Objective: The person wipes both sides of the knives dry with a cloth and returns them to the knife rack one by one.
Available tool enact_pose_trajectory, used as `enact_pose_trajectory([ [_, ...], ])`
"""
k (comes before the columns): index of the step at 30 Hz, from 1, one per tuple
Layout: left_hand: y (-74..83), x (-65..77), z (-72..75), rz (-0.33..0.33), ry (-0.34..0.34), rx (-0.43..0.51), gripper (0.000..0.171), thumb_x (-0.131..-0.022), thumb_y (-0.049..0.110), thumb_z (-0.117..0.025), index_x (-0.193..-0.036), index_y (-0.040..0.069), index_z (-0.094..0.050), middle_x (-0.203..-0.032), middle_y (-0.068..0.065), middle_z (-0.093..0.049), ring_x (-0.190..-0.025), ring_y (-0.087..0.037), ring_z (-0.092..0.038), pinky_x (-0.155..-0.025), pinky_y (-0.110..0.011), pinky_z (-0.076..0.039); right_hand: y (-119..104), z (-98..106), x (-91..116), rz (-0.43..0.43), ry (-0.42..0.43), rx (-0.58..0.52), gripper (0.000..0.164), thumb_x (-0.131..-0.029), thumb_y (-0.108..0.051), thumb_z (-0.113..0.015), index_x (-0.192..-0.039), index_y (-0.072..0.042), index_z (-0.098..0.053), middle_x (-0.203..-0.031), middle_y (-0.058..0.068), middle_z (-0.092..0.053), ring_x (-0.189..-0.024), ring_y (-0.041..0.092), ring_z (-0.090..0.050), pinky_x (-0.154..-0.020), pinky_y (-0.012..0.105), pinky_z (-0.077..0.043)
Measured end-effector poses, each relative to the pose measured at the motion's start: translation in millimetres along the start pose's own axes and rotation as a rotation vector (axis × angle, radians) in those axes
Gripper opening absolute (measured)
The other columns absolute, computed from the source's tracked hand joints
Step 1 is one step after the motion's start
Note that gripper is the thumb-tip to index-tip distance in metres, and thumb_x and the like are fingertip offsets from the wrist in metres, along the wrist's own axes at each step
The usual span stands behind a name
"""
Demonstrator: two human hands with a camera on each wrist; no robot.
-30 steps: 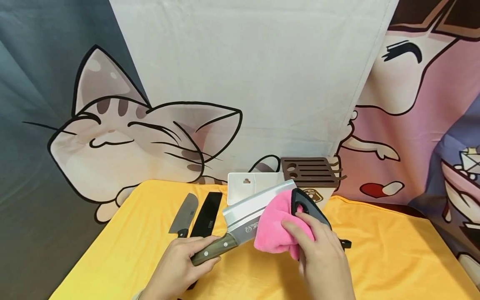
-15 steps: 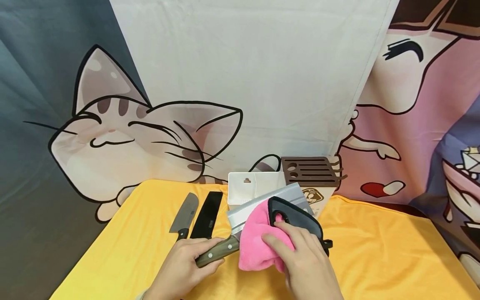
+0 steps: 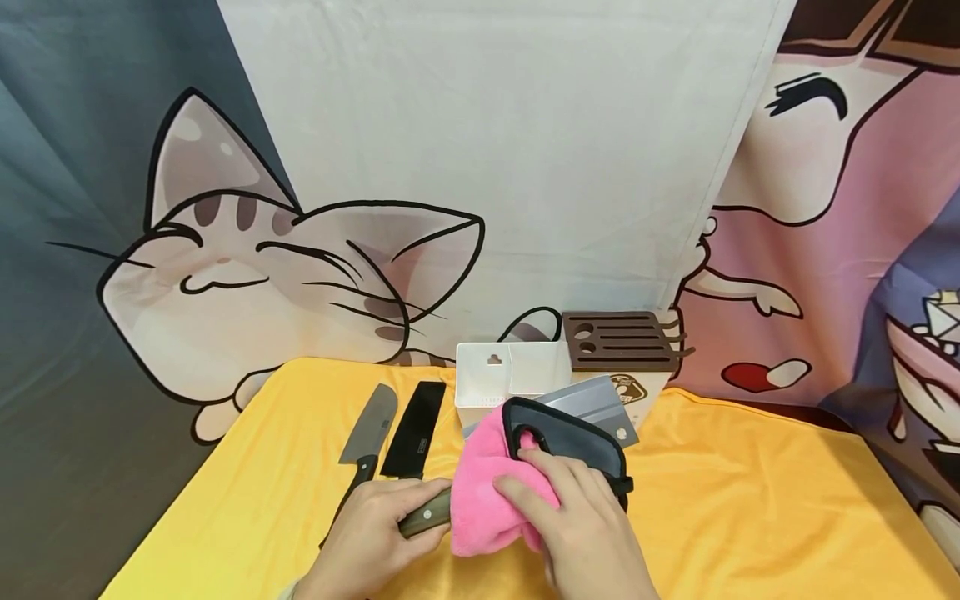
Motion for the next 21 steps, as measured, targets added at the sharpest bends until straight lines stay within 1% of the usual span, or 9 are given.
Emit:
enact_pose_trajectory([
  [3, 0.6, 0.2, -0.5, -0.006, 0.006, -0.016, 0.041, -0.066, 0.010, -0.087, -0.106, 0.014, -0.078, -0.085, 0.009, -0.073, -0.071, 0.001, -0.062, -0.063, -0.016, -0.049, -3, 0, -2, 0.011, 0.025, -0.009, 0.039, -0.110, -0.037, -0.038, -0.116, -0.021, -0.073, -0.127, 0.012, -0.064, -0.101, 0.029, -0.061, -0.102, 0.024, -0.035],
  [6, 1.5, -0.1, -0.2, -0.015, 0.010, -0.023, 0.041, -0.068, 0.010, -0.088, -0.107, 0.016, -0.078, -0.081, 0.011, -0.071, -0.068, 0.002, -0.060, -0.061, -0.015, -0.048, -4, 1, -3, 0.015, 0.072, -0.025, 0.037, -0.109, -0.036, -0.042, -0.116, -0.019, -0.074, -0.128, 0.013, -0.064, -0.099, 0.029, -0.061, -0.101, 0.023, -0.035],
  [9, 2.6, -0.3, -0.3, -0.027, 0.007, -0.029, 0.041, -0.069, 0.012, -0.089, -0.108, 0.017, -0.078, -0.078, 0.012, -0.069, -0.066, 0.003, -0.058, -0.060, -0.013, -0.047, -3, 1, -4, -0.005, 0.096, -0.030, 0.037, -0.108, -0.037, -0.043, -0.117, -0.018, -0.074, -0.127, 0.013, -0.065, -0.099, 0.029, -0.062, -0.105, 0.021, -0.033],
  [12, 3.1, -0.6, -0.4, -0.030, 0.006, -0.037, 0.041, -0.069, 0.015, -0.090, -0.108, 0.017, -0.078, -0.079, 0.012, -0.070, -0.066, 0.003, -0.059, -0.060, -0.013, -0.047, 1, -1, -4, -0.047, 0.092, -0.018, 0.038, -0.109, -0.038, -0.041, -0.118, -0.020, -0.074, -0.126, 0.011, -0.065, -0.099, 0.029, -0.062, -0.106, 0.021, -0.031],
  [14, 2.8, -0.8, -0.6, -0.027, 0.006, -0.042, 0.041, -0.069, 0.015, -0.091, -0.108, 0.017, -0.078, -0.082, 0.011, -0.071, -0.068, 0.002, -0.061, -0.061, -0.014, -0.048, 3, -1, -3, -0.072, 0.099, -0.011, 0.039, -0.109, -0.038, -0.040, -0.118, -0.021, -0.074, -0.126, 0.010, -0.066, -0.100, 0.029, -0.062, -0.104, 0.023, -0.033],
  [17, 2.7, -0.9, -1.6, -0.025, 0.001, -0.050, 0.040, -0.069, 0.015, -0.092, -0.106, 0.017, -0.078, -0.083, 0.011, -0.072, -0.070, 0.002, -0.063, -0.062, -0.016, -0.050, 6, -1, -3, -0.097, 0.122, 0.001, 0.040, -0.109, -0.038, -0.040, -0.116, -0.020, -0.075, -0.125, 0.010, -0.066, -0.100, 0.030, -0.063, -0.094, 0.029, -0.038],
  [20, 3.4, -1.0, -2.9, -0.033, -0.007, -0.057, 0.040, -0.068, 0.014, -0.092, -0.105, 0.018, -0.077, -0.080, 0.012, -0.070, -0.067, 0.002, -0.060, -0.059, -0.015, -0.048, 9, 1, -2, -0.105, 0.171, 0.006, 0.040, -0.109, -0.037, -0.040, -0.113, -0.018, -0.075, -0.121, 0.013, -0.067, -0.100, 0.032, -0.063, -0.087, 0.034, -0.038],
  [21, 3.7, -1.0, -3.3, -0.036, -0.008, -0.056, 0.040, -0.067, 0.013, -0.091, -0.104, 0.019, -0.077, -0.078, 0.013, -0.069, -0.065, 0.002, -0.059, -0.059, -0.014, -0.047, 11, 2, -2, -0.109, 0.187, 0.005, 0.040, -0.109, -0.036, -0.041, -0.113, -0.017, -0.075, -0.120, 0.014, -0.067, -0.101, 0.033, -0.063, -0.088, 0.034, -0.038],
])
Point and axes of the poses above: each hand's wrist, its own x-axis away from the middle knuckle, its own z-axis out of the back of the hand, y = z × x, the point moved 9 cm from there along -x, towards the middle knuckle
